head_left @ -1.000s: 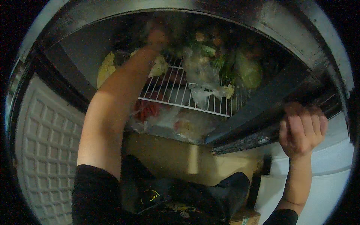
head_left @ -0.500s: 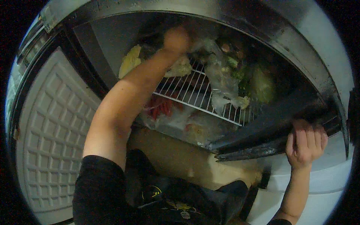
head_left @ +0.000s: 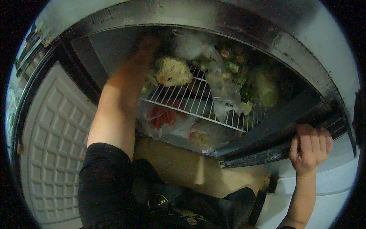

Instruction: The person retrieves a carrot and bean sprouts from a refrigerator, then slices the carrot into thin strips on a cutting board. They place the sliced carrot into a bowl, add bean sprouts to another bowl, and later blanch green vegetables in a boiling pot using a ladle and strainer.

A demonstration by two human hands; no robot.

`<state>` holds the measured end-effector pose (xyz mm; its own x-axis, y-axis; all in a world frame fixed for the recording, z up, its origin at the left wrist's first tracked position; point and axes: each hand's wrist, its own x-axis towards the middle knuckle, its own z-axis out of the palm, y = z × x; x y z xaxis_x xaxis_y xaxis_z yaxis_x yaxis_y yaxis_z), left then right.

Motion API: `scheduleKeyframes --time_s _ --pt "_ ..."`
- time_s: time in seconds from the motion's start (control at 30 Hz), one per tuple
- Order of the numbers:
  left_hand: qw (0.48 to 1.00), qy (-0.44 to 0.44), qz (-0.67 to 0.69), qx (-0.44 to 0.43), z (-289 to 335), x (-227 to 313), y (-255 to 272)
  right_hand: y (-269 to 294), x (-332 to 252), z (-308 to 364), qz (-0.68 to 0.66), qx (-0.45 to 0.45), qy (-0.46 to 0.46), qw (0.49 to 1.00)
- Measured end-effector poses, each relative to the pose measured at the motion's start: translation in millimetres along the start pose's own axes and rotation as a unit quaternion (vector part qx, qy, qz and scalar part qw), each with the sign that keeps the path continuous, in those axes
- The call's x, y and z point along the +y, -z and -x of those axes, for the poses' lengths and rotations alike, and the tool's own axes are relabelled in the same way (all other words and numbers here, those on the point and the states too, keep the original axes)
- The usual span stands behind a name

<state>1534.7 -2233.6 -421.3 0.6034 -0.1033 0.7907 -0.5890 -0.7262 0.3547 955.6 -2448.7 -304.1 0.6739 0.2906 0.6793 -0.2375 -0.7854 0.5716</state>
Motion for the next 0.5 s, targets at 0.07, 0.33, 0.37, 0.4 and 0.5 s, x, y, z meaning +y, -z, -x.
scheduleKeyframes --time_s 0.07,0.33,0.37,0.4,0.5 --pt "0.997 0.039 0.063 -0.012 -12 9 23 1 2 3 0.008 -0.003 0.0 1.0" --pt "0.77 0.343 0.536 -0.056 -27 36 150 -1 -3 -5 -0.009 0.019 0.006 1.0" --pt "0.735 0.373 0.563 -0.059 -13 42 166 1 -2 -7 -0.009 0.023 0.011 1.0" --pt "0.704 0.4 0.583 -0.061 6 50 182 2 0 -8 -0.007 0.025 0.016 1.0" --pt "0.619 0.453 0.641 -0.031 83 71 241 -1 -2 -6 -0.021 0.025 0.011 0.999"
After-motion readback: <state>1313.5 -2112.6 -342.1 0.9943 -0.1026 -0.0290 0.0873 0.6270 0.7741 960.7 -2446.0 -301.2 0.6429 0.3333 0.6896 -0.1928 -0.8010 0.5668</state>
